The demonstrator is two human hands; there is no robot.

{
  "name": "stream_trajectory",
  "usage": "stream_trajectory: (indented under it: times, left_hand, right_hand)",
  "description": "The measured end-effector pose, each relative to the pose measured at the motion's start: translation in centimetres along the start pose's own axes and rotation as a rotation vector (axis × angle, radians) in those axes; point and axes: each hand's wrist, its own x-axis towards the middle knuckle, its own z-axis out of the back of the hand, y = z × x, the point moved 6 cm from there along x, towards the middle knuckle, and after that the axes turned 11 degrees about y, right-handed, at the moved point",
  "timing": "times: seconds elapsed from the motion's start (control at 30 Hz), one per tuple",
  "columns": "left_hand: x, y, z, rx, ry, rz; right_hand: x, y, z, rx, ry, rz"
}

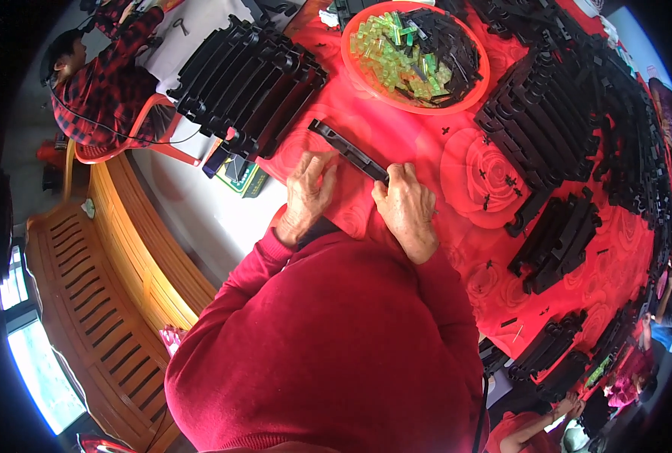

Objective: The person assembles plastic components by taking small pins from a bowl and inserting them into black plastic parts by hand, then stacks the assembled pieces on the table.

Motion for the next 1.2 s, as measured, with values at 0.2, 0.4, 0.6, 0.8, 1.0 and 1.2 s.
stream_trajectory:
  times: [0.2,0.4,0.6,0.8,1.0,1.2]
  left_hand:
    - [0.1,0.9,-2.6,-0.052,0.172,0.459]
    - [1.2,0.3,-2.9,0.227,0.198,0.365]
    - [1.9,0.2,-1.0,0.394,0.379,0.019]
    - [0.5,0.2,-1.1,0.572,0.492,-0.330]
    - [-1.2,0.6,2.7,0.299,0.310,-0.165]
    - [-1.5,0.6,2.3,0.319,0.304,-0.155]
  right_hand:
    - [-0.4,1.2,-0.8,0.075,0.051,-0.032]
    - [-1.6,3.0,-4.1,0.529,0.015,0.127]
    - [-2.1,1.6,-2.5,0.867,-0.056,0.127]
    - [-2.8,-1.8,0.8,1.433,-0.363,0.042]
    - [-0.9,-3.3,2.7,1.677,-0.361,0.177]
    - [1.3,2.4,1.0,0.528,-0.108,0.405]
